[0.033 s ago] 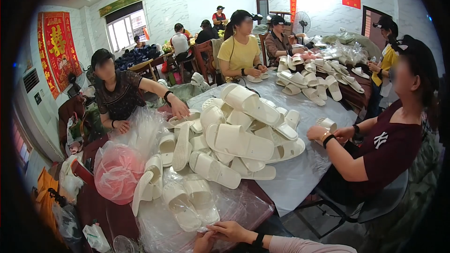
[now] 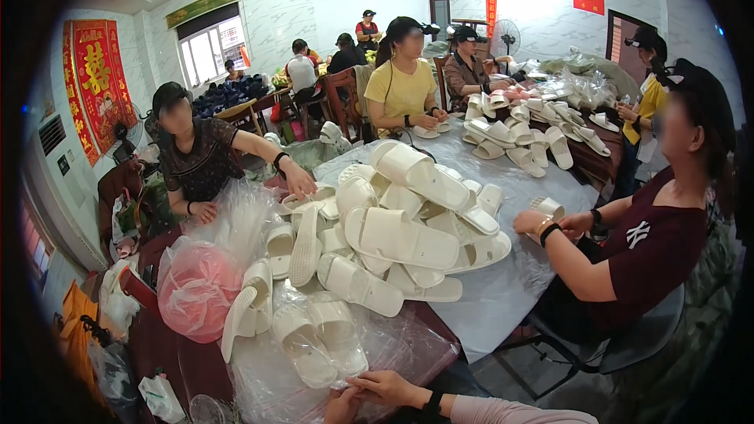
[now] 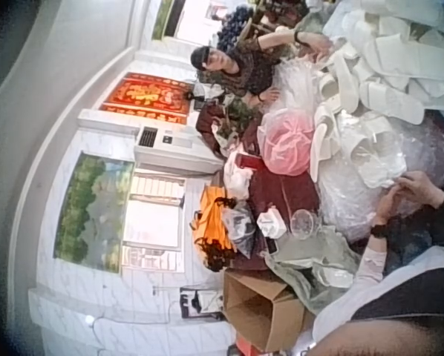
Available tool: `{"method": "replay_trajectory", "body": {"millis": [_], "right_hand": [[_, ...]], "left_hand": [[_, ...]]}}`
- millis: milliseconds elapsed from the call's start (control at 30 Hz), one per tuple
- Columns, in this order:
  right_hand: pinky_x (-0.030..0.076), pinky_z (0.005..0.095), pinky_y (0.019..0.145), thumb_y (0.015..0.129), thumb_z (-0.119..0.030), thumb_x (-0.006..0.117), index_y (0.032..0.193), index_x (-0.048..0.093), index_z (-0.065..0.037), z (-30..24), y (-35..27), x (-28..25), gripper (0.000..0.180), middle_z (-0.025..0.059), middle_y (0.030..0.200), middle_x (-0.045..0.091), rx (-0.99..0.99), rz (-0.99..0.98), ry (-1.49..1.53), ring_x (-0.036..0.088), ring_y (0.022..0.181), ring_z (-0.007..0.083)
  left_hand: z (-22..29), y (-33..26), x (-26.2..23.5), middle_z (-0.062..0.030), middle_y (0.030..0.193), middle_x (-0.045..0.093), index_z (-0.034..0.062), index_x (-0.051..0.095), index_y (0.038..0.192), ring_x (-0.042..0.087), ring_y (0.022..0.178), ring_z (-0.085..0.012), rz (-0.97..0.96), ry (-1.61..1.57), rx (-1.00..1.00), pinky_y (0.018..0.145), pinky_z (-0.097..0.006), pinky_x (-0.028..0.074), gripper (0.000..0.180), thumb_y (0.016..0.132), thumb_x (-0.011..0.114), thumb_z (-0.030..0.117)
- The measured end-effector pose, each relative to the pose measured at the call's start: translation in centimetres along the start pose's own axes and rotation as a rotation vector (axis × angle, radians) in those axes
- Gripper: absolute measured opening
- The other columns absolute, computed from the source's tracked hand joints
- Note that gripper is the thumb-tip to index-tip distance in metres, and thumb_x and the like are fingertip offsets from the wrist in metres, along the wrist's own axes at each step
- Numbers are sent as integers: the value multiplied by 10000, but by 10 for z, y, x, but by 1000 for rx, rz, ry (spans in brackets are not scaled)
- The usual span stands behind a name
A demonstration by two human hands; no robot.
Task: Inspecting and organizing white rubber shoe components at a factory table.
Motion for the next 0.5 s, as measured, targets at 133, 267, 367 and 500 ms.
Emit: {"method": "replay_trajectory", "body": {"millis": [133,267,367,500], "right_hand": [[480,322,553,761,-155,631,1200,498,-99,1,-1,-2,462,73,819,548,-6,18,-3,575,632,243],[483,320,561,763,-155,629,1214,488,-105,0,0,-1,475,73,833,551,1,-6,-8,577,637,238],[485,320,564,762,-156,630,1215,487,-106,-1,0,-1,478,73,847,553,-3,-3,-3,578,638,238],[486,320,571,764,-158,629,1216,486,-105,0,0,-1,477,75,855,555,11,-10,-5,578,647,239]], "left_hand": [[15,-1,3,-64,926,606,34,595,971,559,830,-158,-11,79,41,718,-282,457,183,852,524,154],[-6,1,-1,-59,927,602,43,591,972,561,819,-151,4,74,7,697,-272,464,166,851,525,135],[-27,3,-2,-57,917,601,44,590,970,563,809,-151,10,-86,-26,685,-271,466,159,853,524,128],[-31,4,-4,-59,908,599,45,579,982,566,798,-158,12,34,34,673,-274,471,157,852,525,115]]}}
Point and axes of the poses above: each hand's wrist, its own y-axis towards the middle knuckle, its own x-axis out of the palm, z = x × y, the point moved 8 cm from there along y, towards the middle knuckle
